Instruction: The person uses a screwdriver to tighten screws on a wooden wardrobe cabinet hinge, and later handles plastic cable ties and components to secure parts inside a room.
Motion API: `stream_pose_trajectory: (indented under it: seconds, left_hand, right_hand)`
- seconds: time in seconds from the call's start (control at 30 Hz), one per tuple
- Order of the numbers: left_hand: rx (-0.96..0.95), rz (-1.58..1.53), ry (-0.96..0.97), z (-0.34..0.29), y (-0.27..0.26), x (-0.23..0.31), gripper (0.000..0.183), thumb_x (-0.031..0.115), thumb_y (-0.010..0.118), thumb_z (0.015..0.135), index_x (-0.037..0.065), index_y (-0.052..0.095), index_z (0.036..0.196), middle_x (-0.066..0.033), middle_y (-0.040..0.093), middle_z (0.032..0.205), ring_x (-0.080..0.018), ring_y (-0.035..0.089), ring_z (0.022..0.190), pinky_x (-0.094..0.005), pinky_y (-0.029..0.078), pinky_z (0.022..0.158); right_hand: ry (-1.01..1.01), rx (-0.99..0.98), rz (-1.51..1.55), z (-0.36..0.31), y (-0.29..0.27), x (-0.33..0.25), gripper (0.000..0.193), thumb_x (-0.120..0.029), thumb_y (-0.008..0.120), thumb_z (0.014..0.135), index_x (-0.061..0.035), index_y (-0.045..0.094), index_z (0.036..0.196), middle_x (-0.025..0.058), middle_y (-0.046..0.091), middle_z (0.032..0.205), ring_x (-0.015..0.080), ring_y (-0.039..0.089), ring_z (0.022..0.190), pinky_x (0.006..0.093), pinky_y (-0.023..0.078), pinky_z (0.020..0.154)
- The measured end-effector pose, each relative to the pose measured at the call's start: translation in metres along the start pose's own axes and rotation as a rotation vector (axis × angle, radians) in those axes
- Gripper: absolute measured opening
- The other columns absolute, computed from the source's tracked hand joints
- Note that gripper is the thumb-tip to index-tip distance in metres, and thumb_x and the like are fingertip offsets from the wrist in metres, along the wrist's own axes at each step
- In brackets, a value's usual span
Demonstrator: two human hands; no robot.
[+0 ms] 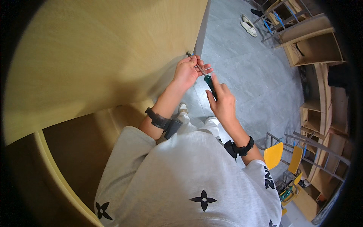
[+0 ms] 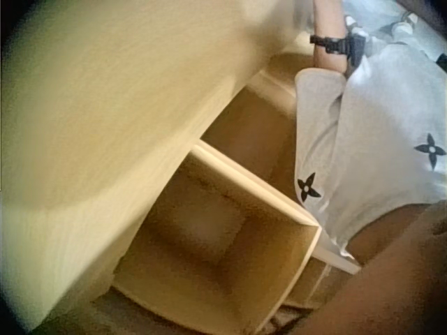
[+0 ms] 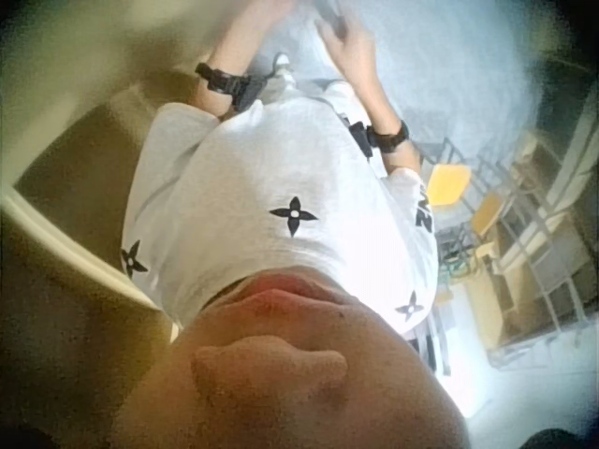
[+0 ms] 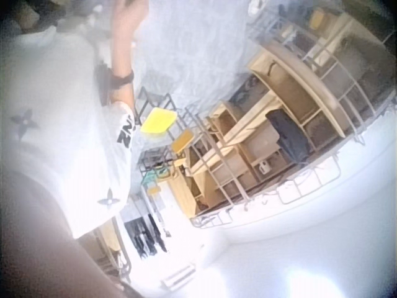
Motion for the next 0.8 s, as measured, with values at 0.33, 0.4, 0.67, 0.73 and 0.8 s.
stream_pose_trajectory:
  seconds: [0.33, 0.4, 0.67, 0.73, 0.8]
  left_hand:
    - [-0.105, 0.024, -0.031, -0.002, 0.000, -0.002, 0.017, 0.019, 0.043, 0.094, 0.003, 0.048, 0.092, -0.0057, 0.052, 0.078, -0.0275, 0.057, 0.086, -0.0500, 0.047, 0.087]
    - [-0.086, 0.046, -0.029, -0.002, 0.000, -0.003, 0.017, 0.019, 0.041, 0.095, 0.003, 0.047, 0.091, -0.0070, 0.053, 0.080, -0.0290, 0.058, 0.088, -0.0493, 0.048, 0.085]
    - [-0.144, -0.044, 0.027, -0.012, 0.024, -0.015, 0.016, 0.020, 0.041, 0.095, 0.005, 0.047, 0.093, -0.0091, 0.057, 0.086, -0.0331, 0.060, 0.094, -0.0478, 0.046, 0.087]
    - [-0.164, -0.017, 0.058, -0.006, 0.004, -0.016, 0.015, 0.019, 0.042, 0.095, 0.006, 0.048, 0.093, -0.0085, 0.058, 0.084, -0.0321, 0.060, 0.093, -0.0454, 0.047, 0.086]
    - [-0.143, -0.002, 0.079, -0.008, 0.001, -0.013, 0.013, 0.017, 0.043, 0.094, 0.005, 0.048, 0.092, -0.0081, 0.059, 0.078, -0.0297, 0.061, 0.092, -0.0392, 0.047, 0.081]
  right_hand:
    - [-0.142, 0.054, -0.151, -0.002, -0.005, -0.019, 0.049, -0.010, 0.059, 0.083, -0.0045, 0.042, 0.129, 0.0068, 0.051, 0.075, 0.0165, 0.053, 0.049, 0.0289, 0.042, 0.041]
    - [-0.774, 0.247, -0.678, -0.024, 0.004, -0.057, 0.051, -0.007, 0.059, 0.080, -0.0065, 0.043, 0.129, 0.0115, 0.050, 0.076, 0.0239, 0.053, 0.048, 0.0329, 0.044, 0.042]
    - [0.318, -0.325, 0.792, 0.001, 0.011, 0.005, 0.045, -0.009, 0.052, 0.086, -0.0104, 0.042, 0.130, 0.0069, 0.052, 0.077, 0.0120, 0.041, 0.043, 0.0230, 0.028, 0.031]
    - [0.302, -0.337, 0.795, 0.001, 0.014, -0.005, 0.045, -0.011, 0.050, 0.088, -0.0046, 0.039, 0.131, 0.0055, 0.052, 0.074, 0.0095, 0.040, 0.043, 0.0212, 0.024, 0.031]
    - [0.157, -0.202, 0.357, 0.004, 0.006, -0.011, 0.046, -0.013, 0.051, 0.088, -0.0010, 0.037, 0.130, 0.0053, 0.053, 0.075, 0.0096, 0.045, 0.046, 0.0223, 0.027, 0.033]
Point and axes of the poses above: each hand's wrist, its own z-axis towards the middle knuckle, its own y-axis out of the palm, x = y × z, the point moved 8 cm from there along z, towards the middle knuckle
